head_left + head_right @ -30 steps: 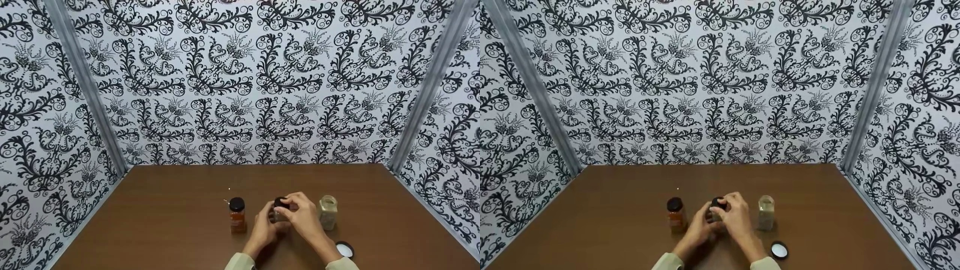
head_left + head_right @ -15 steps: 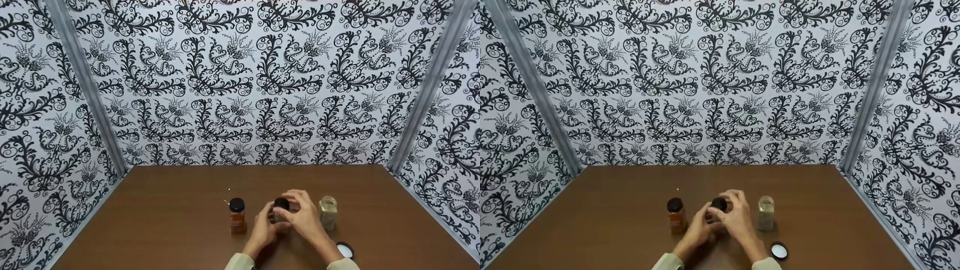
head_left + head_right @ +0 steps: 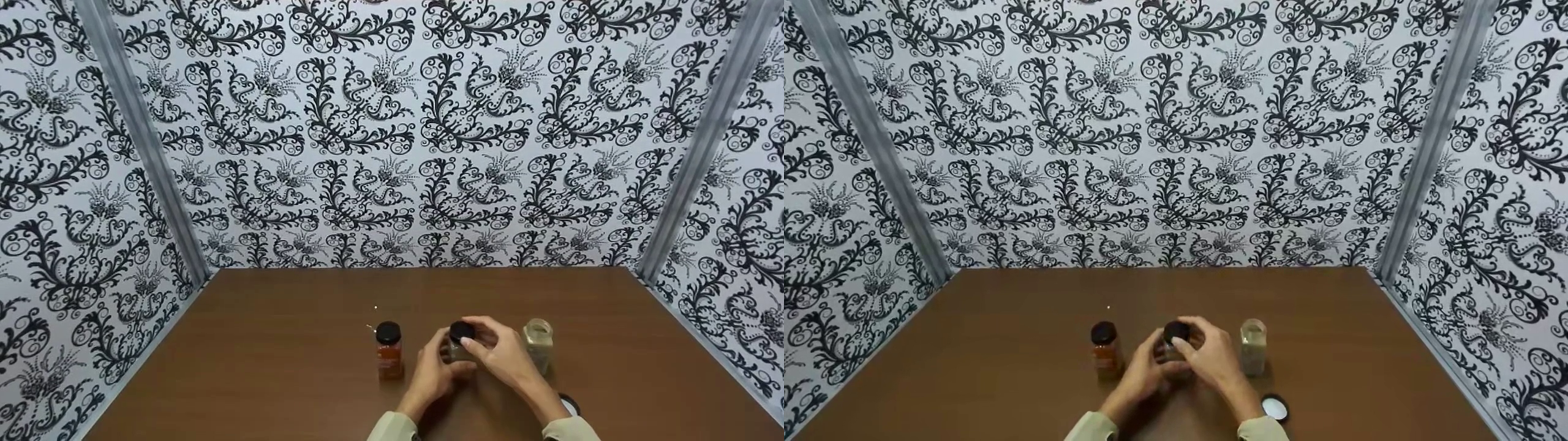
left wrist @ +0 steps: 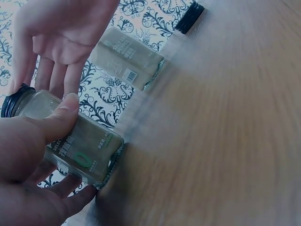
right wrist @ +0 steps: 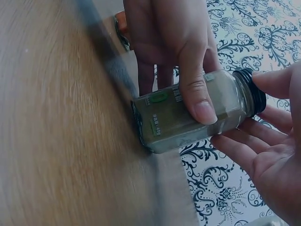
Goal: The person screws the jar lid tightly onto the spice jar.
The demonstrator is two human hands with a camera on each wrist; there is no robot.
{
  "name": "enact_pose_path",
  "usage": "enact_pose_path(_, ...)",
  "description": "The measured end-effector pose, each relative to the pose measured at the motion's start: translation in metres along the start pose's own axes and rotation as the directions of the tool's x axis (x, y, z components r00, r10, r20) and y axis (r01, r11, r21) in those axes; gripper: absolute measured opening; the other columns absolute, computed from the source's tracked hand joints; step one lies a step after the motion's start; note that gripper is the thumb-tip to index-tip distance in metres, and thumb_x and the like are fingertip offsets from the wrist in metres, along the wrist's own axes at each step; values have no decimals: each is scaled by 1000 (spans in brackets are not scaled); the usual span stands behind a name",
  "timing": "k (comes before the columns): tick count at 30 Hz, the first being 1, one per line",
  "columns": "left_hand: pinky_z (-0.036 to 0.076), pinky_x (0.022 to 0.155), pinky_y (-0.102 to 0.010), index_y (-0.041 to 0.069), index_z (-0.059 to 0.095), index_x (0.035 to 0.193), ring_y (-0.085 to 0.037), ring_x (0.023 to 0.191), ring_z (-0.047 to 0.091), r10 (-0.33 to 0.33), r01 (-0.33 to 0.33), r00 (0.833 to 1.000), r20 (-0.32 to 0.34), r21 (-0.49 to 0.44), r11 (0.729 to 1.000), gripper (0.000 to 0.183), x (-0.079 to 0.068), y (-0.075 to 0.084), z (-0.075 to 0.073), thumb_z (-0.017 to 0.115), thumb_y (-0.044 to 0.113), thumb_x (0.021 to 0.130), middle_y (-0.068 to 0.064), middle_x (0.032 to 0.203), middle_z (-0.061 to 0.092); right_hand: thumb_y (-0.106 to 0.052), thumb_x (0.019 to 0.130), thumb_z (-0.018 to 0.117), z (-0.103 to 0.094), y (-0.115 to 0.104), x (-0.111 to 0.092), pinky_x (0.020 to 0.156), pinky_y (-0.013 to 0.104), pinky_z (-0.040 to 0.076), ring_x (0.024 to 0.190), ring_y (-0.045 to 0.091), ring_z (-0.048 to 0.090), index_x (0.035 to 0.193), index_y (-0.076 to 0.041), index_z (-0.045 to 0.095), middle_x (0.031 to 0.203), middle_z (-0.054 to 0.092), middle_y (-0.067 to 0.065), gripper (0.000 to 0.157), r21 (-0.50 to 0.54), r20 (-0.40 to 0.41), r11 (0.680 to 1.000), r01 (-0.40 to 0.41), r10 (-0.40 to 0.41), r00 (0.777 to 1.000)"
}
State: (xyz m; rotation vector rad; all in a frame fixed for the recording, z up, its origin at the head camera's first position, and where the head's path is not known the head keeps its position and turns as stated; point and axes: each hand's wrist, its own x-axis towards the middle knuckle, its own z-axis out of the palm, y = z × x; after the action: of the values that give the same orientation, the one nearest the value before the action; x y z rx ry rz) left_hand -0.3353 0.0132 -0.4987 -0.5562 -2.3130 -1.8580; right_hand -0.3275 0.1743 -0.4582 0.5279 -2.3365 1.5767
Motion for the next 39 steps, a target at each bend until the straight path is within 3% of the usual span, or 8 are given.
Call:
enact_pose_path(5,58,88,-26,13,60,129,-18,108,68,0,0,1000,2,-4,1000,58,0,0,0,86,16,78,-8,121,70,-11,87,77,1,1,1,94,35,58,112,35,69,123,0,65,120,70,24,39,37,-20,999,-25,26,999)
enact_pose_path(11,58,89,-28,13,60,129,-21,111,68,10,-10,1000,-2,3,1000,57,0,-1,0,86,16,78,-9,123,70,-11,92,71,-1,0,0,96,27,56,114,33,68,127,-3,65,123,69,22,36,32,-7,999,-18,19,1000)
enact_pose_path(19,58,89,-29,12,60,128,-21,110,68,2,-2,1000,1,10,1000,57,-1,1,0,86,14,78,-9,122,70,-11,89,75,0,0,-1,93,35,58,110,35,70,122,-2,66,120,70,23,36,17,-36,1000,-8,8,999)
enact_pose_path(24,58,90,-30,13,60,128,-23,112,67,13,-12,1000,-3,28,1000,56,-1,1,0,86,18,78,-10,125,69,-12,91,73,0,0,-1,94,26,57,113,33,69,129,-5,63,122,70,22,40,16,-23,999,-34,34,999)
enact_pose_path(29,58,89,-27,13,60,129,-23,113,67,23,-23,1000,-4,21,1000,56,-1,0,0,85,18,78,-11,126,69,-10,90,73,0,1,-1,89,17,55,110,29,70,121,-3,67,117,71,20,33,19,-20,1000,-20,20,1000)
enact_pose_path(34,57,88,-25,13,61,128,-21,111,67,33,-33,999,-8,21,999,56,-2,0,1,86,18,78,-10,127,69,-11,88,76,0,1,-1,90,21,57,109,28,70,116,-3,67,115,72,19,31,45,-24,999,-28,29,999)
enact_pose_path(39,58,89,-28,13,60,129,-23,112,68,37,-37,999,-3,0,999,58,-1,-1,1,86,16,77,-11,127,69,-10,89,74,0,2,0,94,27,57,112,33,69,122,-2,65,118,71,21,35,44,-24,999,-29,30,999)
